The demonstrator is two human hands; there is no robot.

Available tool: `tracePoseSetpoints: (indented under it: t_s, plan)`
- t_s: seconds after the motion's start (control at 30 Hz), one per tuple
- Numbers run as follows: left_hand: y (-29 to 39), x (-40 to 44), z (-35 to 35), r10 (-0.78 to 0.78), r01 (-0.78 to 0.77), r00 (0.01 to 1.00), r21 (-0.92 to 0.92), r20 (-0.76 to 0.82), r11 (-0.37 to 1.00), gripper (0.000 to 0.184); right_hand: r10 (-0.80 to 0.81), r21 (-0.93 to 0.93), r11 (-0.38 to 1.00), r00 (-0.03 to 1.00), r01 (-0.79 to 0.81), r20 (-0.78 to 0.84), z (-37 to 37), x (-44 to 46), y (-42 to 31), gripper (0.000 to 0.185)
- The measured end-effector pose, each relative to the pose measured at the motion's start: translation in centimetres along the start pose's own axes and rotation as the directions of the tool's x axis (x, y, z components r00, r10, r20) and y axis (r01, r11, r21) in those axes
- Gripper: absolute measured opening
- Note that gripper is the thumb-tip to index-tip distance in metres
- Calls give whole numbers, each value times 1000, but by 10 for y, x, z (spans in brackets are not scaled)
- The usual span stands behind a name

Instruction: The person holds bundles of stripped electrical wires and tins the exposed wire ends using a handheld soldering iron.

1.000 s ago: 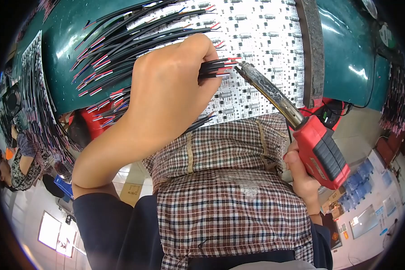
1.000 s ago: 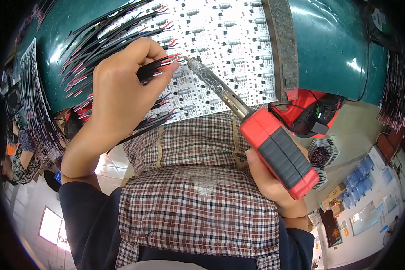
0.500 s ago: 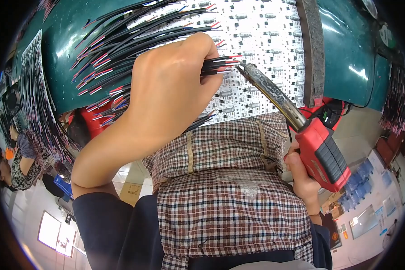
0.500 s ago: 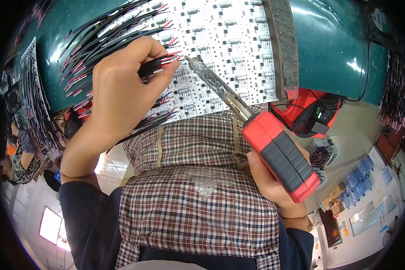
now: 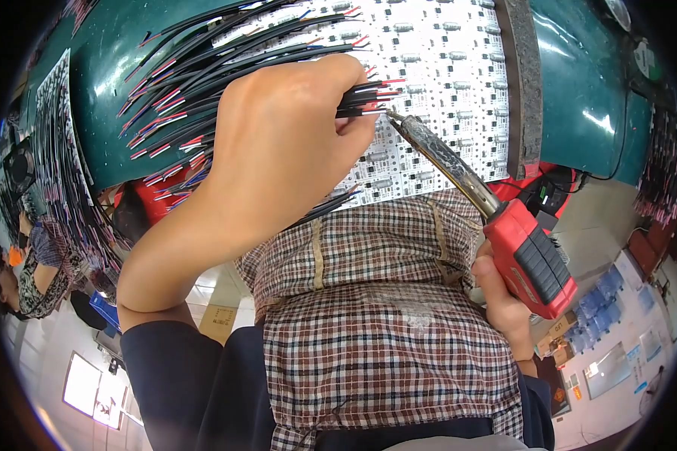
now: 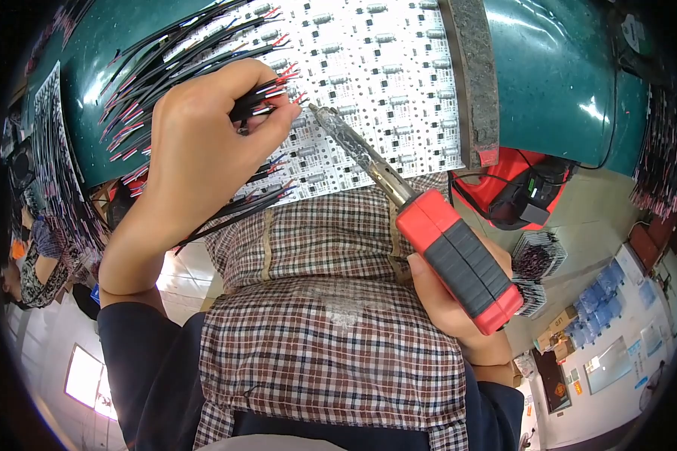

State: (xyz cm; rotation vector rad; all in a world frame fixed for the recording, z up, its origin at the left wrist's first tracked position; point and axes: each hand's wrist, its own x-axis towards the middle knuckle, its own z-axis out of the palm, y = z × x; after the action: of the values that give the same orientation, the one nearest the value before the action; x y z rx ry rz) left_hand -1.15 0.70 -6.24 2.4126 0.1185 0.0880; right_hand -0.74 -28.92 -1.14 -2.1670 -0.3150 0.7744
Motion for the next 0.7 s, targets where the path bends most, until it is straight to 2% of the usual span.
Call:
tracePoseSetpoints:
  t_s: [0.1,0.13,0.2,0.23,0.3,0.37,0.4,0.43,0.5,0.57,0.63,0.67,0.7]
  plan:
    - [-1,0,0,10,-10,1000,6,0,1000,19,38,8,999,999,-38,-14,-2,-4,0,28]
    - [-1,1,0,17,-17,1000,10,0,1000,18,-8,-115,993,999,3,-39,-5,-9,3,29]
    - [-2,0,1,26,-26,1000,9,-9,1000,18,-56,-237,971,997,41,-57,-6,-10,4,29]
    - [-2,0,1,37,-37,999,8,-19,999,18,-46,-134,990,997,39,-54,-4,-8,2,16]
    - [-3,0,0,40,-40,999,16,4,999,19,-38,-30,999,998,37,-52,1,-6,-3,6]
    - [-1,1,-4,43,-43,999,24,26,999,20,40,57,998,990,-32,-139,5,-7,-4,11]
    - [3,2,-9,-16,19,999,-60,49,998,19,66,88,995,984,-52,-167,6,-7,-3,13]
    - [5,2,-11,-72,82,995,-142,75,986,18,35,74,997,990,-26,-133,3,-7,1,14]
    - [-8,0,-11,-83,105,990,-199,117,974,16,2,61,998,995,4,-102,2,-6,0,16]
    - [-12,0,-12,-91,129,983,-254,158,959,13,68,129,990,993,-55,-98,3,-5,-5,17]
    - [-8,0,-13,-186,244,961,-307,206,920,12,82,142,988,991,-67,-102,3,-5,-6,18]
    - [-6,0,-15,-183,241,962,-308,204,921,12,79,138,988,991,-64,-105,3,-6,-5,18]
    - [-5,0,-17,-142,169,978,-184,154,968,13,76,134,989,991,-61,-108,3,-7,-4,18]
